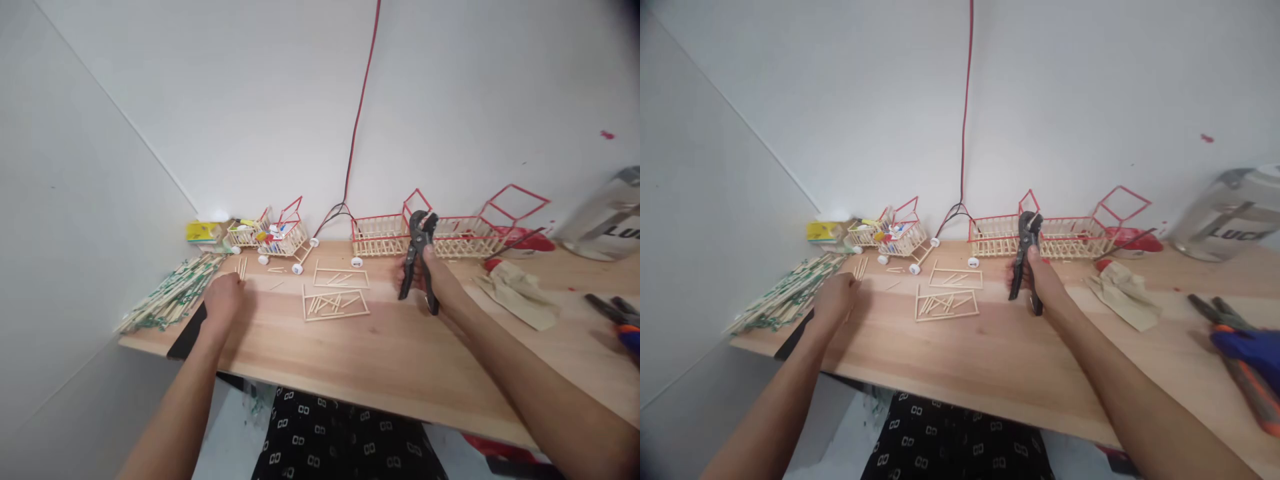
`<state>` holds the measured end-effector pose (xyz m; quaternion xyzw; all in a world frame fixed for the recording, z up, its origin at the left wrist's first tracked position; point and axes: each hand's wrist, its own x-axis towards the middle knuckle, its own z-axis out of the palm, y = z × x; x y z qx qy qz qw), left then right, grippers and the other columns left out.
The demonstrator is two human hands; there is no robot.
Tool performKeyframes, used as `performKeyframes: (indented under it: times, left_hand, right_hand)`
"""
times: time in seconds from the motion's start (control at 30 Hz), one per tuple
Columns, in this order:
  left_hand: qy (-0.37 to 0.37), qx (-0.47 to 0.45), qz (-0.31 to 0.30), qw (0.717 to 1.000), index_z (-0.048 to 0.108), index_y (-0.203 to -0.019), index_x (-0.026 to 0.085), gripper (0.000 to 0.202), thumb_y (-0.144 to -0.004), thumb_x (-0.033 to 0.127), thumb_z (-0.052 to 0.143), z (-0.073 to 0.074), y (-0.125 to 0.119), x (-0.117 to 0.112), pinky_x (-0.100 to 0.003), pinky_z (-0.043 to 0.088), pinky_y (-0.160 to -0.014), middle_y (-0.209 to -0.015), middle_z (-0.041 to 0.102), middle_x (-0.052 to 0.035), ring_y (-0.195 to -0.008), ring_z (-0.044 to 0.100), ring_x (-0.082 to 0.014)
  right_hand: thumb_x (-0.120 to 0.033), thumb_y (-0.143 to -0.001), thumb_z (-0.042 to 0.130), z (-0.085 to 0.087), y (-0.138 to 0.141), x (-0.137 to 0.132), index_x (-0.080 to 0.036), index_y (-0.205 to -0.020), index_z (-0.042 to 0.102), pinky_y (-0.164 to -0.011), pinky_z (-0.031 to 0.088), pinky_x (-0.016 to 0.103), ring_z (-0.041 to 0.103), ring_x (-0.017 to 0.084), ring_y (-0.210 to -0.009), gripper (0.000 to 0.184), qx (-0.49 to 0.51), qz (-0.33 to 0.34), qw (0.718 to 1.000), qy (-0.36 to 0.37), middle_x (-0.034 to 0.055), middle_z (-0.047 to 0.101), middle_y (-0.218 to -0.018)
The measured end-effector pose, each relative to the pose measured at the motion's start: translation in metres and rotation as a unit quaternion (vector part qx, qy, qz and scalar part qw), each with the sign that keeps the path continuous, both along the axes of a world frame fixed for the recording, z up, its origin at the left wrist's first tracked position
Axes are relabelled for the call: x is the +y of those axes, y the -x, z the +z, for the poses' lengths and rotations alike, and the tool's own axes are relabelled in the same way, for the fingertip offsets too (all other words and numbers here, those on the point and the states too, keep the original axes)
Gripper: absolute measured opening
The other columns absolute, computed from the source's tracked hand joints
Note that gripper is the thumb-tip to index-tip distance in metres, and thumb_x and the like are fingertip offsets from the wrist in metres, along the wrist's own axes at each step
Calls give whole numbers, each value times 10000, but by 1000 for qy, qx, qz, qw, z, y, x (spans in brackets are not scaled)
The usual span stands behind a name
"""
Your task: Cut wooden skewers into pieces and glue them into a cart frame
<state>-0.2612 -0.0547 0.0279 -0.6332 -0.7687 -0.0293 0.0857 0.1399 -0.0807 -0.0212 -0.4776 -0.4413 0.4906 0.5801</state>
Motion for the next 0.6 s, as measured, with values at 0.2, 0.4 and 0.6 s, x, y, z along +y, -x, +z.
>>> performKeyframes:
  times: [0.2,0.4,0.6]
  left_hand:
    - [17,41,-6,999,652,-985,98,301,-866,193,392,-11,-3,2,-328,448,-751,-1021,669,-195,-1017,608,-302]
    - [21,51,-8,998,634,-1050,55,363,-846,86,336,-10,-12,2,-348,460,-747,-1009,665,-229,-1001,623,-316]
    - [12,48,-20,999,632,-1050,26,356,-809,86,377,-7,-4,13,-346,460,-749,-1026,659,-271,-987,629,-322]
  right_hand:
    - [-760,-812,388,3,0,-1,-186,-758,597,-532,548,276,651,175,-568,614,15,-8,1000,17,66,655,-637]
    - [-750,-830,367,6,1,-3,-171,-812,605,-525,542,262,687,194,-642,627,13,2,1000,11,83,672,-656]
    - [-792,-758,434,1,0,0,-192,-788,593,-498,529,265,677,194,-609,621,20,2,1000,-13,59,657,-619]
